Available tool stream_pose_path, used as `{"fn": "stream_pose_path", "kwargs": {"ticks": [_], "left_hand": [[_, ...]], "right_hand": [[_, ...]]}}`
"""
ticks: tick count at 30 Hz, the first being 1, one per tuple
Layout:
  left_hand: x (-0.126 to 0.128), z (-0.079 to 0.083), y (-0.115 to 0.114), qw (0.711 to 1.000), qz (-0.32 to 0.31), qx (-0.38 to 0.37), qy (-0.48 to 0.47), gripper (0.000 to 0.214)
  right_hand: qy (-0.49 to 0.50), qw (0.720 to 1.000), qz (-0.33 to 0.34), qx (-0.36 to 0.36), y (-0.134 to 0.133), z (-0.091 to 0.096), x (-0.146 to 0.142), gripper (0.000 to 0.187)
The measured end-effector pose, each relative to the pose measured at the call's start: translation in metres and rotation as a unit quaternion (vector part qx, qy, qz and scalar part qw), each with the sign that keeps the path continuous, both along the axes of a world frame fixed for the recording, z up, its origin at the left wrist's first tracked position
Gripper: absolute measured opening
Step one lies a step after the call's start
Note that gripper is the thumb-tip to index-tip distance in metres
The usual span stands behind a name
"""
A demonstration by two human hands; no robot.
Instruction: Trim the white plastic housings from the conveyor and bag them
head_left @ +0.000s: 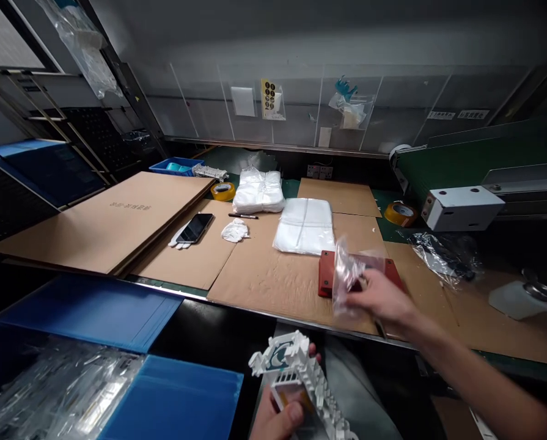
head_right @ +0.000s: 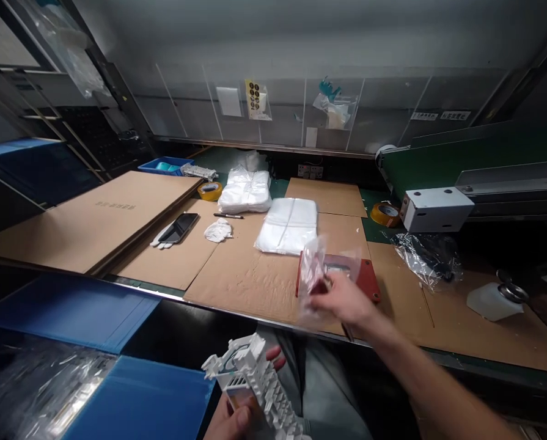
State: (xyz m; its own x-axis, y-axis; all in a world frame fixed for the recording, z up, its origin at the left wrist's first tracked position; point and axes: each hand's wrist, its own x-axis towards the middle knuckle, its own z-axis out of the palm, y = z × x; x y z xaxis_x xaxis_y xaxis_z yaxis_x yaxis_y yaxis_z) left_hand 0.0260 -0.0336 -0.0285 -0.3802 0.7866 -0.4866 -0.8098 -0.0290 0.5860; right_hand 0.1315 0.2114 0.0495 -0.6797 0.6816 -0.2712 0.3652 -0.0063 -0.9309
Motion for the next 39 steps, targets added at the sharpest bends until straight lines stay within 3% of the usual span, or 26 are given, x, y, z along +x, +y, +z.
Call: {"fn": "stream_pose_path", "kwargs": {"ticks": [4, 7, 11, 14, 17, 19, 23, 26, 28, 29, 31, 33, 35, 37, 39], "left_hand": [[0.017, 0.0, 0.005, 1.0, -0.015, 0.002, -0.022, 0.081], [0.027, -0.001, -0.001, 0.999, -0.021, -0.047, -0.009, 0.064], [0.03, -0.012, -0.009, 0.992, -0.002, -0.11, -0.057, 0.058], [0.026, -0.027, -0.008, 0.983, 0.005, -0.154, -0.104, 0.053], [0.023, -0.037, -0.005, 0.977, -0.004, -0.173, -0.123, 0.045], [0.022, -0.04, -0.002, 0.978, -0.022, -0.169, -0.119, 0.044], [0.016, -0.035, -0.001, 0.983, -0.093, -0.141, -0.07, 0.047], [0.002, -0.025, -0.004, 0.981, -0.155, -0.117, -0.027, 0.049], [-0.009, -0.016, -0.004, 0.966, -0.237, -0.09, 0.043, 0.063], [-0.013, -0.011, -0.003, 0.946, -0.297, -0.077, 0.108, 0.075], [-0.019, -0.002, 0.003, 0.863, -0.413, -0.055, 0.285, 0.101], [-0.02, 0.005, 0.012, 0.762, -0.474, -0.044, 0.44, 0.117], [-0.018, 0.01, 0.023, 0.691, -0.5, -0.028, 0.521, 0.114], [-0.016, 0.015, 0.031, 0.657, -0.519, -0.015, 0.547, 0.092], [-0.016, 0.016, 0.035, 0.668, -0.515, -0.023, 0.537, 0.061]], "right_hand": [[0.034, 0.993, -0.044, -0.107, -0.083, -0.047, 0.02, 0.031], [0.036, 0.987, -0.075, -0.136, -0.116, -0.066, 0.042, 0.026], [0.11, 0.954, -0.18, -0.212, -0.128, -0.073, 0.081, 0.027], [0.189, 0.89, -0.252, -0.331, -0.128, -0.07, 0.109, 0.018], [0.232, 0.837, -0.269, -0.417, -0.128, -0.066, 0.127, 0.02], [0.228, 0.844, -0.25, -0.416, -0.129, -0.065, 0.132, 0.022], [0.119, 0.918, -0.277, -0.258, -0.128, -0.073, 0.127, 0.022], [0.086, 0.932, -0.291, -0.197, -0.12, -0.08, 0.121, 0.023], [0.055, 0.96, -0.232, -0.147, -0.112, -0.079, 0.12, 0.025], [0.029, 0.98, -0.174, -0.096, -0.107, -0.075, 0.119, 0.025], [-0.017, 0.999, -0.003, 0.034, -0.098, -0.062, 0.116, 0.023], [-0.03, 0.975, 0.18, 0.13, -0.09, -0.045, 0.111, 0.022], [-0.036, 0.931, 0.323, 0.165, -0.084, -0.028, 0.104, 0.022], [-0.053, 0.894, 0.405, 0.185, -0.08, -0.016, 0.1, 0.023], [-0.08, 0.87, 0.434, 0.22, -0.076, -0.01, 0.101, 0.028]]}}
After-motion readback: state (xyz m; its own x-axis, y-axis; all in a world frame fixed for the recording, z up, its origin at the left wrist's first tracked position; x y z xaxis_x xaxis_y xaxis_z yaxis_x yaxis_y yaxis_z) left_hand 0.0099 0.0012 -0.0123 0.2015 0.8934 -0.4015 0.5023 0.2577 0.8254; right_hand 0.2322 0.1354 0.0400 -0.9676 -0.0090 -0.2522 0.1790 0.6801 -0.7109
